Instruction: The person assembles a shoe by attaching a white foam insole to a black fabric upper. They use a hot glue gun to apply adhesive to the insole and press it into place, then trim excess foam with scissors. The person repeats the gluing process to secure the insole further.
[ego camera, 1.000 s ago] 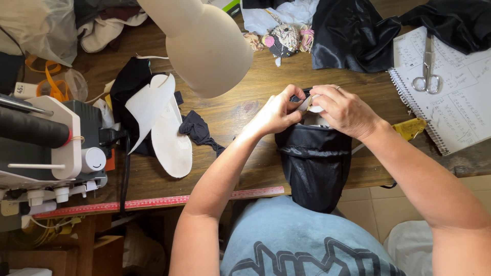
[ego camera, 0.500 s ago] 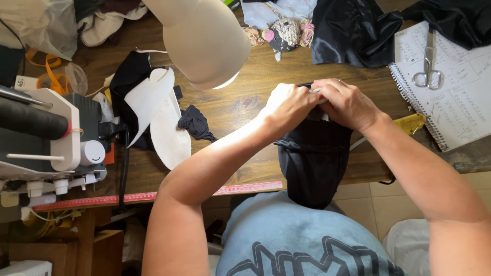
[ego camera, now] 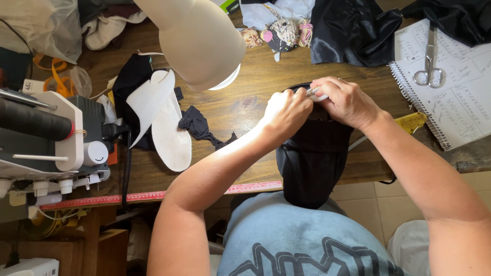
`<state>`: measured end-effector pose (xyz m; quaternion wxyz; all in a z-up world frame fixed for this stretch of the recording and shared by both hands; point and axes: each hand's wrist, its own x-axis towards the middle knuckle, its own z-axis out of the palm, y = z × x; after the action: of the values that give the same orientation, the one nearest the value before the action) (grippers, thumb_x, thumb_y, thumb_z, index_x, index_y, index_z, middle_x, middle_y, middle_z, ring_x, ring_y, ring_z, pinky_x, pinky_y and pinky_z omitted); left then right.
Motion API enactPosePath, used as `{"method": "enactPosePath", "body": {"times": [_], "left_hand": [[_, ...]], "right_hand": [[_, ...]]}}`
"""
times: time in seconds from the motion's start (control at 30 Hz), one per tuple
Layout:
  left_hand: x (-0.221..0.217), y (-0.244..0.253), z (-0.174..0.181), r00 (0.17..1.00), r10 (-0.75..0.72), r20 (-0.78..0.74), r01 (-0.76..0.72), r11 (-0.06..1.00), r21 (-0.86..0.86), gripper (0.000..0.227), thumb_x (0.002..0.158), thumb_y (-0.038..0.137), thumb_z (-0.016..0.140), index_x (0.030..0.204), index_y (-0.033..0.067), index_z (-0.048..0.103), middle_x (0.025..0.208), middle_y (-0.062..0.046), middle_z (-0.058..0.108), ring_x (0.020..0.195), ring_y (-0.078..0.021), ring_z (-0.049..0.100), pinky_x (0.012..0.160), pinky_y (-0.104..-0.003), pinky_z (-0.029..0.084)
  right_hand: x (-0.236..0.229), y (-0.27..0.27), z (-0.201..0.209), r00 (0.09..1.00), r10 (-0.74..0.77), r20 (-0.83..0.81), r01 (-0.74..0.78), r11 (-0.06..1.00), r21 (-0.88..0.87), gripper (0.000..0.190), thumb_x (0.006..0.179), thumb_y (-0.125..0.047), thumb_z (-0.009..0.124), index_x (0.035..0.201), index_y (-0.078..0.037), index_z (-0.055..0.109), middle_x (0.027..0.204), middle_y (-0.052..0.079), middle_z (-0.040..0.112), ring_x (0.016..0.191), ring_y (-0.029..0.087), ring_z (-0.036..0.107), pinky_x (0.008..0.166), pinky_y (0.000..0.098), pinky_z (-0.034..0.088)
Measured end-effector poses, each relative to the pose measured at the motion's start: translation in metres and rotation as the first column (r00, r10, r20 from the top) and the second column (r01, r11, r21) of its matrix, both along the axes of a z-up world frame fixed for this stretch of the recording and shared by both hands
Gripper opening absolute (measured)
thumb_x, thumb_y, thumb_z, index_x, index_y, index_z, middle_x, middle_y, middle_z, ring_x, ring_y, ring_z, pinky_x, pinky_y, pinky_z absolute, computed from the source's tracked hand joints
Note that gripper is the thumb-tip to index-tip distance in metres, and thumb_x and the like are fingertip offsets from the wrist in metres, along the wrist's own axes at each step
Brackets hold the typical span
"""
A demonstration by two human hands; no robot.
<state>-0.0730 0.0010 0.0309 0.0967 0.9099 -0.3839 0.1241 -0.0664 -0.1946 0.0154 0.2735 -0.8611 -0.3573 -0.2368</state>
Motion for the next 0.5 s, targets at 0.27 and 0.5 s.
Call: {"method": "enactPosePath", "body": {"times": [0.27,0.5], "left_hand": [[0.019,0.005,0.002,0.981,0.043,-0.188,-0.057,0.996,-0.07,0.014,0.087,0.016,0.059,0.078,0.0144,0.069,0.077,-0.002,0.063,0.075,-0.0318,0.074,0.061,-0.048,0.062],[0.019,0.016,0.006,0.909,0.015,-0.417,-0.129,0.961,-0.246,0.006,0.084,0.022,0.075,0.079,0.0174,0.073,0.082,-0.003,0.063,0.077,-0.0341,0.072,0.069,-0.052,0.063]], "right_hand": [[-0.008,0.002,0.006,0.986,-0.105,0.131,0.119,0.988,-0.101,0.015,0.094,-0.006,0.074,0.089,-0.013,0.062,0.104,0.002,0.073,0.093,0.028,0.072,0.071,0.0399,0.061],[-0.004,0.005,-0.012,0.92,-0.228,0.319,0.3,0.932,-0.202,0.023,0.083,-0.01,0.076,0.083,-0.025,0.058,0.092,-0.01,0.066,0.083,0.016,0.069,0.065,0.0328,0.06]]}}
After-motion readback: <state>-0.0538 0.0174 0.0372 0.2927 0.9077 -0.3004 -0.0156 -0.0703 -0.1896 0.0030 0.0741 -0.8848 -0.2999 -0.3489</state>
